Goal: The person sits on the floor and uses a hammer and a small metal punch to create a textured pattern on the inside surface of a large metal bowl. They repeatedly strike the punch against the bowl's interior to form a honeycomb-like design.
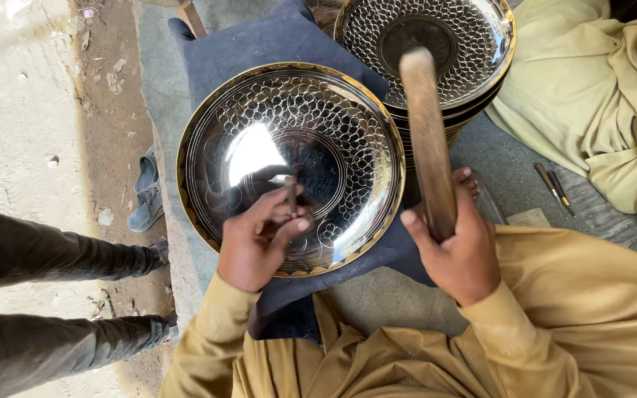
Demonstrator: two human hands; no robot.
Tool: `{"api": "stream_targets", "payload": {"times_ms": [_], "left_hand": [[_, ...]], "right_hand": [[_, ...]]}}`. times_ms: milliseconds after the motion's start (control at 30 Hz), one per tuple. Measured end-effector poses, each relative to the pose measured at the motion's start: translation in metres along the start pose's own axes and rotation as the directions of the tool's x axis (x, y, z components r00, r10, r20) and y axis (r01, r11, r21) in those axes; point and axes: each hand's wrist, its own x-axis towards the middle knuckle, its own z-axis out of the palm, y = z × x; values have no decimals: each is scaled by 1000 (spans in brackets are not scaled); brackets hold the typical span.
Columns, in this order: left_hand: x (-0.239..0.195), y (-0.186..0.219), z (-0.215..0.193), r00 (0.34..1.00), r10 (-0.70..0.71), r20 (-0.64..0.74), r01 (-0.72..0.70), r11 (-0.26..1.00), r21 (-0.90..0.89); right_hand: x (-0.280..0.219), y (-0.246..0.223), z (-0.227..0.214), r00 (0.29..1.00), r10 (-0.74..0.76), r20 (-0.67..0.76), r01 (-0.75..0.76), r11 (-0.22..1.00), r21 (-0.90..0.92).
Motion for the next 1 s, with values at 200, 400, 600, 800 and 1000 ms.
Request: {"api": "stream_targets", "payload": {"times_ms": [200,400,600,800,1000], "left_hand": [[49,0,17,951,192,242,-198,980,-1],[71,-6,16,816,344,465,-417,907,60],[75,-4,14,773,373,513,-486,868,101],[86,6,17,685,248,685,-544,799,255],[91,5,19,582,347,735,-632,762,141]], "right_hand": [[-26,5,-12,960,280,14,-279,958,-61],[-33,16,-33,999,24,27,-16,968,-249],[-33,11,-36,960,231,160,-185,949,-257],[-61,18,-5,993,117,7,-114,979,-171],[-86,38,18,975,215,-62,-220,971,-92]]}}
